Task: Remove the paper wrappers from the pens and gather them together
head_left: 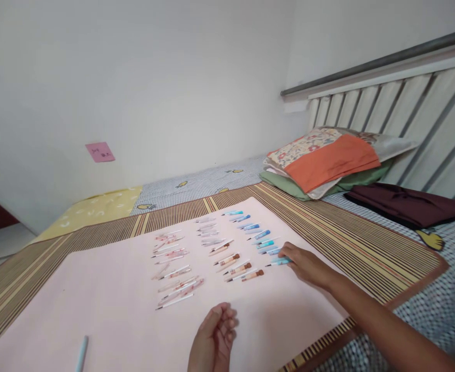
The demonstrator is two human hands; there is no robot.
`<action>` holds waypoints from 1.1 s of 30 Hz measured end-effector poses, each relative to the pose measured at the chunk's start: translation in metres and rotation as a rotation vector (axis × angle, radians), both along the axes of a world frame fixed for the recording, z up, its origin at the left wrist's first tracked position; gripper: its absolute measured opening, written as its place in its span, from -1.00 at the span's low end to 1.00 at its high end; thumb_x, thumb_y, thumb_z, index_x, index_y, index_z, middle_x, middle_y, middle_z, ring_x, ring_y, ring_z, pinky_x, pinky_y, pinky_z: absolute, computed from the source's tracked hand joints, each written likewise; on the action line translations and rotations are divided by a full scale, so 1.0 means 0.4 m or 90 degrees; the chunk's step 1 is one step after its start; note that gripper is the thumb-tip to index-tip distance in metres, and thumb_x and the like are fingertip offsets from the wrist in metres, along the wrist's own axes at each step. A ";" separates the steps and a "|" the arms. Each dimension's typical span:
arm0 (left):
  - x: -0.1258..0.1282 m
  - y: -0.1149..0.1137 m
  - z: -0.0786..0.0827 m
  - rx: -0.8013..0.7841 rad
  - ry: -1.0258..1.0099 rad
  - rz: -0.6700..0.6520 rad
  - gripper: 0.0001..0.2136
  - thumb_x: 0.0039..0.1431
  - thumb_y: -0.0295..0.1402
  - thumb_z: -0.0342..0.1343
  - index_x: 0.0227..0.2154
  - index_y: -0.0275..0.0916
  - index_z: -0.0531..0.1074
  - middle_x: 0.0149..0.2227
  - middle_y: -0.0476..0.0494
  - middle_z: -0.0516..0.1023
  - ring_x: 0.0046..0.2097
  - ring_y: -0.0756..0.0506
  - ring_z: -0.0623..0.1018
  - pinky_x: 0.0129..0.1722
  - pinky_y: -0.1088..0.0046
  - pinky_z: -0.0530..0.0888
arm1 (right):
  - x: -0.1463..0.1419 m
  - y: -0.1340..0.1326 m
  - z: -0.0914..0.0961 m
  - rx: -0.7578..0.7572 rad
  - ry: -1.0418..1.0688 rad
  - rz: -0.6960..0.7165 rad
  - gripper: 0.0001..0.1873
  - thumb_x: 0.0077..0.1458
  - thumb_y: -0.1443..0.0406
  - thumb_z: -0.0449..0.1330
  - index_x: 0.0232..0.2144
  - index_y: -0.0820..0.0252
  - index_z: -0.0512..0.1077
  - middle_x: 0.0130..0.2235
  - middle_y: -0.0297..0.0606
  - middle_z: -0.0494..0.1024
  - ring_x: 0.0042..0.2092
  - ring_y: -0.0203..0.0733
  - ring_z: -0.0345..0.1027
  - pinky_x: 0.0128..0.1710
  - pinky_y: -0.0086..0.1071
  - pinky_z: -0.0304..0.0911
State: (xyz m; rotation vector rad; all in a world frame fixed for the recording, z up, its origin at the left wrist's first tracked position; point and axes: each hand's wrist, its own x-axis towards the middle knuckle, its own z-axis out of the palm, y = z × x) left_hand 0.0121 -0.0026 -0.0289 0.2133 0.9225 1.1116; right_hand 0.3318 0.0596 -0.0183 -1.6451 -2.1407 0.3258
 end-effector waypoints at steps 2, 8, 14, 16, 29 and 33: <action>0.000 0.001 -0.002 -0.001 -0.002 0.002 -0.94 0.10 -0.49 0.23 -0.40 -0.40 0.57 -0.41 -0.26 0.60 -0.47 -0.01 0.53 -0.50 0.55 0.47 | 0.003 0.002 0.008 -0.006 0.000 0.004 -0.69 0.01 0.49 0.07 -0.22 0.08 0.40 -0.16 -0.27 0.50 -0.16 -0.13 0.44 -0.18 -0.34 0.24; -0.001 0.002 -0.009 0.008 -0.007 -0.004 -0.92 0.12 -0.48 0.21 -0.40 -0.41 0.57 -0.41 -0.26 0.59 -0.46 -0.02 0.52 -0.49 0.55 0.46 | -0.007 0.003 0.025 -0.014 -0.006 0.023 -0.72 0.01 0.47 0.08 -0.24 0.07 0.41 -0.17 -0.27 0.53 -0.13 -0.11 0.43 -0.15 -0.34 0.22; -0.003 0.000 -0.011 0.015 -0.001 -0.013 -0.92 0.07 -0.46 0.27 -0.39 -0.40 0.57 -0.40 -0.25 0.59 -0.46 -0.01 0.52 -0.49 0.54 0.47 | -0.014 -0.009 0.029 -0.005 -0.016 0.034 -0.78 0.03 0.50 0.01 -0.37 0.08 0.31 -0.29 -0.30 0.48 -0.28 -0.17 0.38 -0.28 -0.39 0.18; -0.003 0.002 -0.013 0.018 0.002 -0.012 -0.91 0.06 -0.45 0.27 -0.39 -0.40 0.57 -0.40 -0.24 0.59 -0.46 -0.01 0.52 -0.49 0.55 0.46 | -0.013 -0.012 0.026 0.001 -0.017 0.037 -0.78 0.02 0.51 0.01 -0.39 0.08 0.28 -0.30 -0.31 0.47 -0.30 -0.18 0.37 -0.30 -0.40 0.17; -0.010 0.017 -0.060 0.040 -0.046 -0.035 -0.82 -0.08 -0.38 0.39 -0.42 -0.38 0.57 -0.44 -0.20 0.58 -0.48 0.00 0.49 -0.56 0.59 0.32 | 0.054 -0.034 0.056 0.417 0.128 -0.315 -0.68 0.20 0.32 0.00 -0.01 0.20 0.34 -0.05 -0.02 0.51 -0.19 -0.03 0.44 -0.16 -0.21 0.32; -0.016 0.021 -0.081 0.058 -0.054 -0.054 -0.73 -0.16 -0.32 0.45 -0.41 -0.38 0.59 -0.44 -0.20 0.59 -0.47 0.00 0.50 -0.55 0.58 0.30 | 0.043 -0.045 0.060 0.387 0.090 -0.181 -0.73 0.22 0.33 0.01 -0.09 0.17 0.44 -0.13 -0.08 0.55 -0.14 -0.03 0.45 -0.12 -0.22 0.35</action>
